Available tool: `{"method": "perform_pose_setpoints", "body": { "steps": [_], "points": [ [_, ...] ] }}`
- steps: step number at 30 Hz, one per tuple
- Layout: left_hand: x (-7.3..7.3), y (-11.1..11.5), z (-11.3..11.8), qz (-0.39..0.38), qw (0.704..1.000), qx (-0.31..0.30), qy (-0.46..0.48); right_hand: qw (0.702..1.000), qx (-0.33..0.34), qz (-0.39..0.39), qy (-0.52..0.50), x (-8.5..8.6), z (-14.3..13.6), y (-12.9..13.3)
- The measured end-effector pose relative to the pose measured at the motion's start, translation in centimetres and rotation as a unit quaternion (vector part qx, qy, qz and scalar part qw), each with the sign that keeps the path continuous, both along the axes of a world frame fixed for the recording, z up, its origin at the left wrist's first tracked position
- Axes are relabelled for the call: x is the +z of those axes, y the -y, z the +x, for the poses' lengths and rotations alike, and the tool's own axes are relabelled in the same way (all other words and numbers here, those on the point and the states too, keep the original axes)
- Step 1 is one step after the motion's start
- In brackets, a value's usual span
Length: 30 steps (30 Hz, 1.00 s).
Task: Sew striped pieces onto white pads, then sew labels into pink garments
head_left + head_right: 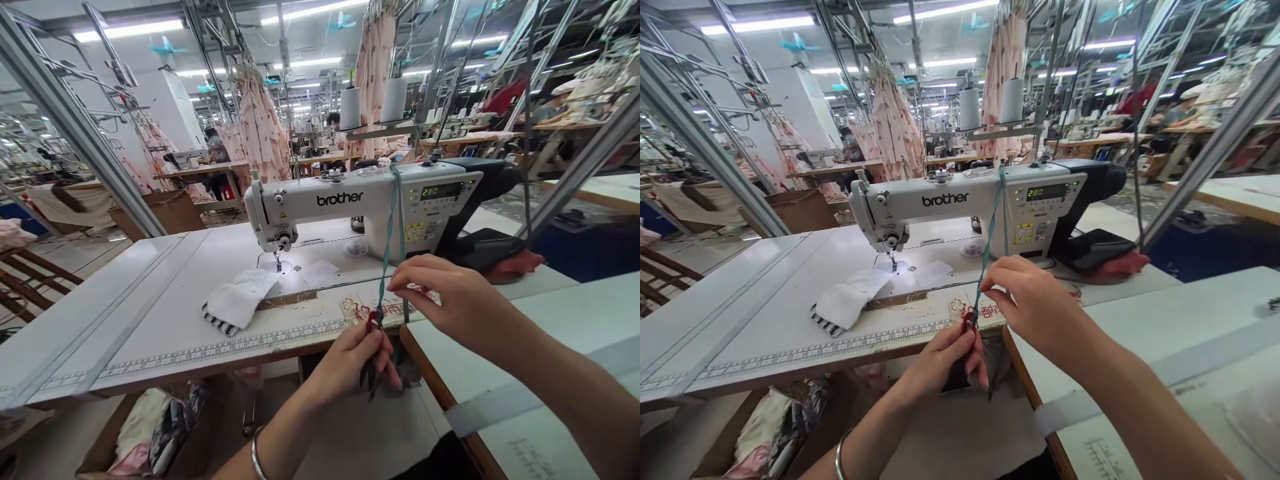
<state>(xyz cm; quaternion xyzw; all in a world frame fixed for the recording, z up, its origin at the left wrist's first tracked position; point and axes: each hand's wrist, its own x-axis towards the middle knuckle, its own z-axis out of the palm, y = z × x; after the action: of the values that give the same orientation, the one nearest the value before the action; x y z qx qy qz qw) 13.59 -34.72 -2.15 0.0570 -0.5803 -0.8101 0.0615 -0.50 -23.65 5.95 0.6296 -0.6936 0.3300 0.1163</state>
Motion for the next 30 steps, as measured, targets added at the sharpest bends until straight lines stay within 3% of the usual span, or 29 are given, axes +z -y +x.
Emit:
{"method": "perform_pose_setpoints", "body": {
  "steps": [4,11,18,25,30],
  "points": [
    [-0.2,-0.4,0.1,0.01,1.0,0.001,0.002,0.995,0.071,0.002,-0.063,-0.5,1.0,0.6],
    [-0.1,-0.3,0.1,0.04,0.999,0.001,-0.003,0.993,0.033,0.029,-0.108,-1.4,0.5,0.7],
    [0.5,-0.1,-0.1,0.135,0.991,-0.019,0.006,0.978,0.09,0.073,-0.175,-1.8,0.4,0.9],
    [1.2,1.0,0.5,0.294,0.949,-0.095,0.061,0.973,0.117,0.073,-0.187,-1.7,0.1,1.1],
    [2.0,1.3,0.9,0.389,0.913,-0.105,0.068,0.983,0.103,0.053,-0.14,-1.6,-0.3,1.1]
  ]
}}
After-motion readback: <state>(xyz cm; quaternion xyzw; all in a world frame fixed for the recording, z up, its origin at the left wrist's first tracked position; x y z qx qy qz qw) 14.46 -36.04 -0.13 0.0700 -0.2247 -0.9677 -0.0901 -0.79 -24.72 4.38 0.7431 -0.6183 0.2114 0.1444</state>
